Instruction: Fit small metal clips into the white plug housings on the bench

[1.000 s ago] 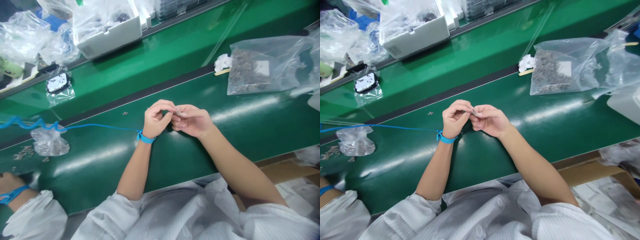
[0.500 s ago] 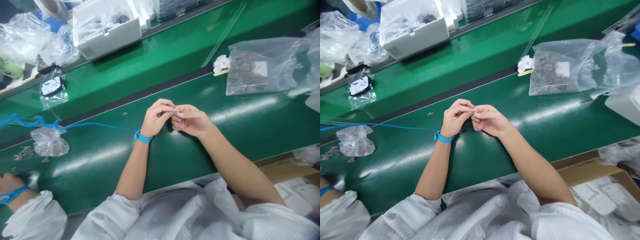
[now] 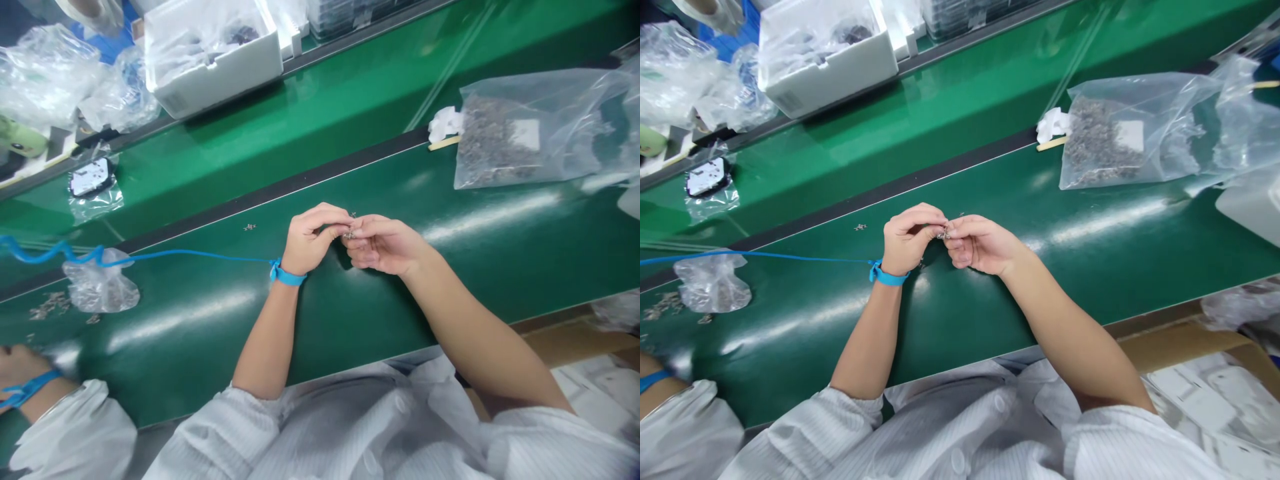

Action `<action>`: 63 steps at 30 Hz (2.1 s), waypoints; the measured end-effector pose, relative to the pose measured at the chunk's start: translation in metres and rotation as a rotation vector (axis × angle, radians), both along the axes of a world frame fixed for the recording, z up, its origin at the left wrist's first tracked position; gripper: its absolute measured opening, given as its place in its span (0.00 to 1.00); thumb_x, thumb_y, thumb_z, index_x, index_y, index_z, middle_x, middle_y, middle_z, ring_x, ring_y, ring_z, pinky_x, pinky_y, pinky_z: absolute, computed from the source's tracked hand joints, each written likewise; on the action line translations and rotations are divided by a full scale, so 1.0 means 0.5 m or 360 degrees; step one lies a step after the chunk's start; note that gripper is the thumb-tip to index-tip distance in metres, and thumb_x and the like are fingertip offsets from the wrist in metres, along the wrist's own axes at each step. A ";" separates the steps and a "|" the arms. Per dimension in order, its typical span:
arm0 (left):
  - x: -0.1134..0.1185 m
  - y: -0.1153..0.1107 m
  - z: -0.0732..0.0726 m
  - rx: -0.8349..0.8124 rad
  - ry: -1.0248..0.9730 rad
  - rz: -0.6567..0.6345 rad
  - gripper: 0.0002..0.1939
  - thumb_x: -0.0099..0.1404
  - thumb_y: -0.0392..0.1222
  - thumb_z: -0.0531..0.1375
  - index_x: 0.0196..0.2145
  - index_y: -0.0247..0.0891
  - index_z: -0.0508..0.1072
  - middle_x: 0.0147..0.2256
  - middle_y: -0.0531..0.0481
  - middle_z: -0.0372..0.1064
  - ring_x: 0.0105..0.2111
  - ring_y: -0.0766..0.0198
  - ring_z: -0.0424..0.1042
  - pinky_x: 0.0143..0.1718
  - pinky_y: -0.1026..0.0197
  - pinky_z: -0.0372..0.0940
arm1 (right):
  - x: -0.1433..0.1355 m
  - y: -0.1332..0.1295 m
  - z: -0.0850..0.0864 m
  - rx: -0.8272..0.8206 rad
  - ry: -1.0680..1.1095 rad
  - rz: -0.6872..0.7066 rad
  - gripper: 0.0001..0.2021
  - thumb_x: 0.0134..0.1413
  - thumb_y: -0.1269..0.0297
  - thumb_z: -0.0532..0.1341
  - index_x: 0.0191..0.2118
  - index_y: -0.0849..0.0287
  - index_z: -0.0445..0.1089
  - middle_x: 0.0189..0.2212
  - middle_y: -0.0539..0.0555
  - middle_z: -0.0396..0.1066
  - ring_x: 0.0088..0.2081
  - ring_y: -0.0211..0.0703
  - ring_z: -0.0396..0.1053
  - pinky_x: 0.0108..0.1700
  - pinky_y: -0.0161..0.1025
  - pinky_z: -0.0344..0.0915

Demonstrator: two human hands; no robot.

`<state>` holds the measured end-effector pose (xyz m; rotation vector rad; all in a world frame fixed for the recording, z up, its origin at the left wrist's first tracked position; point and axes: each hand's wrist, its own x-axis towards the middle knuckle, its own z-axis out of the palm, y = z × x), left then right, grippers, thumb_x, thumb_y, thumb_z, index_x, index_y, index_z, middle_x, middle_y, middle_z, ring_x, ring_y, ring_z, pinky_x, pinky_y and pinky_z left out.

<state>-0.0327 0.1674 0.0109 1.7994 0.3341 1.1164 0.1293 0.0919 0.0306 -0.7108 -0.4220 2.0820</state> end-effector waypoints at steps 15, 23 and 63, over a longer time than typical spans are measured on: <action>-0.022 0.015 0.005 -0.0630 0.0060 -0.0322 0.05 0.61 0.43 0.69 0.31 0.40 0.80 0.31 0.50 0.76 0.34 0.65 0.75 0.37 0.59 0.70 | -0.004 -0.003 -0.003 -0.0232 0.0015 0.0035 0.05 0.51 0.74 0.64 0.33 0.63 0.67 0.20 0.46 0.61 0.19 0.31 0.60 0.21 0.29 0.60; -0.010 0.011 -0.004 -0.0254 0.0100 0.0119 0.03 0.65 0.39 0.65 0.32 0.41 0.78 0.33 0.51 0.76 0.35 0.64 0.75 0.39 0.59 0.71 | -0.008 0.007 -0.010 -0.0447 0.0085 -0.0259 0.04 0.52 0.74 0.62 0.33 0.62 0.65 0.21 0.46 0.62 0.20 0.30 0.59 0.22 0.29 0.60; 0.023 -0.027 -0.011 0.0695 0.0159 0.0873 0.03 0.69 0.33 0.58 0.39 0.38 0.71 0.37 0.49 0.75 0.40 0.66 0.75 0.41 0.61 0.70 | -0.034 -0.004 -0.022 0.1031 -0.1842 -0.1196 0.06 0.62 0.59 0.61 0.41 0.55 0.70 0.27 0.48 0.72 0.23 0.35 0.68 0.25 0.34 0.67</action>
